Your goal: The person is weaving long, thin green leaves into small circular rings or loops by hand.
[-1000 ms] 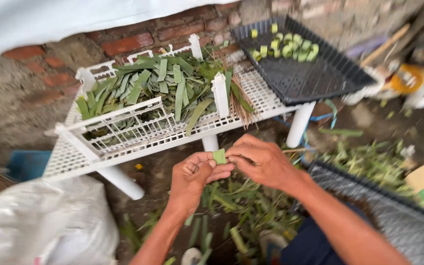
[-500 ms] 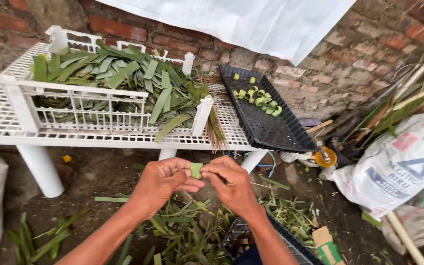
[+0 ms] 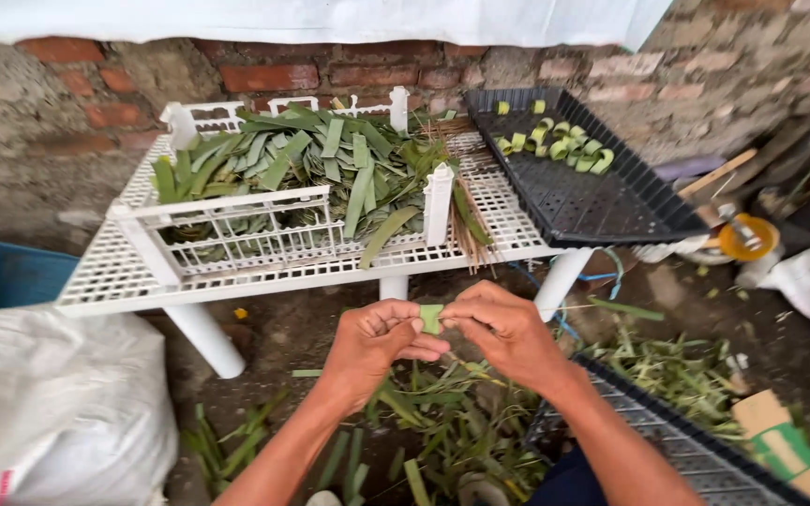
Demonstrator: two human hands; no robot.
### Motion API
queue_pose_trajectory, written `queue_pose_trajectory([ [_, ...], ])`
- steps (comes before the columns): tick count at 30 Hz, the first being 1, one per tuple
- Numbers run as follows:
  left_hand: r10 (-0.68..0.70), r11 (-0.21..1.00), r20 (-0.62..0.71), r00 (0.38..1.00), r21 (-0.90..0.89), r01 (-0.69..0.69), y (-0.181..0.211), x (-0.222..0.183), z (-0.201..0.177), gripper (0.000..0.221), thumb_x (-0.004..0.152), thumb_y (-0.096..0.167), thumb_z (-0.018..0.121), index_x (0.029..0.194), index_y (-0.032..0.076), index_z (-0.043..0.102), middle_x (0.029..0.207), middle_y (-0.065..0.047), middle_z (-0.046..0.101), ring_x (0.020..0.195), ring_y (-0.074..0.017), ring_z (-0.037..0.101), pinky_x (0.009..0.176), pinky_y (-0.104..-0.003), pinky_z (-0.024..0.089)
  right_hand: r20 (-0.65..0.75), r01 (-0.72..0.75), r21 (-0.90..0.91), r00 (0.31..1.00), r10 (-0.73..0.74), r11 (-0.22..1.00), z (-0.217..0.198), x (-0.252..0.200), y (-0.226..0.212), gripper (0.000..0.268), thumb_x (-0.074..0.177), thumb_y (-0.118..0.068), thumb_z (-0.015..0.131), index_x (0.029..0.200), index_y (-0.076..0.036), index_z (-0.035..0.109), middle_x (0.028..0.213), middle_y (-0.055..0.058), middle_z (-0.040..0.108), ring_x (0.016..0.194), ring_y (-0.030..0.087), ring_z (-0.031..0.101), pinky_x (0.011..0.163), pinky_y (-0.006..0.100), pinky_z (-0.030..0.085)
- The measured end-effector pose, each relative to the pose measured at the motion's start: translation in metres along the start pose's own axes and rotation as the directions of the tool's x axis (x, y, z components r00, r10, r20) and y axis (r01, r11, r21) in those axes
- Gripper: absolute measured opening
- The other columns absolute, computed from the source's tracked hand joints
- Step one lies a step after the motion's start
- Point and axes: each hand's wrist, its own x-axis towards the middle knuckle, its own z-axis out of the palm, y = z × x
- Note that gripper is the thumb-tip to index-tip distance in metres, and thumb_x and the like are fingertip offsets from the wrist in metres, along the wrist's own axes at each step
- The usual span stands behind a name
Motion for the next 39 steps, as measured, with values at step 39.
queue_pose_trajectory([
  [39,0.445,0.734,-0.037,0.895,0.587,-0.341,0.002,0.002,0.025,0.009,0.093,0.004,0.070,0.097,0.008,0.079,0.078,-0.006,0.080,0.066,-0.0107,0.077,0.063,-0.022,0.067,-0.076,-0.397,0.005,0.915,0.397,0.918,0.015,0.009,-0.013,0.006,0.088,-0.006,0.074,0.089,-0.009,0.079,0.084,0.001,0.070,0.065,0.007,0.056,0.054,0.021,0.045],
])
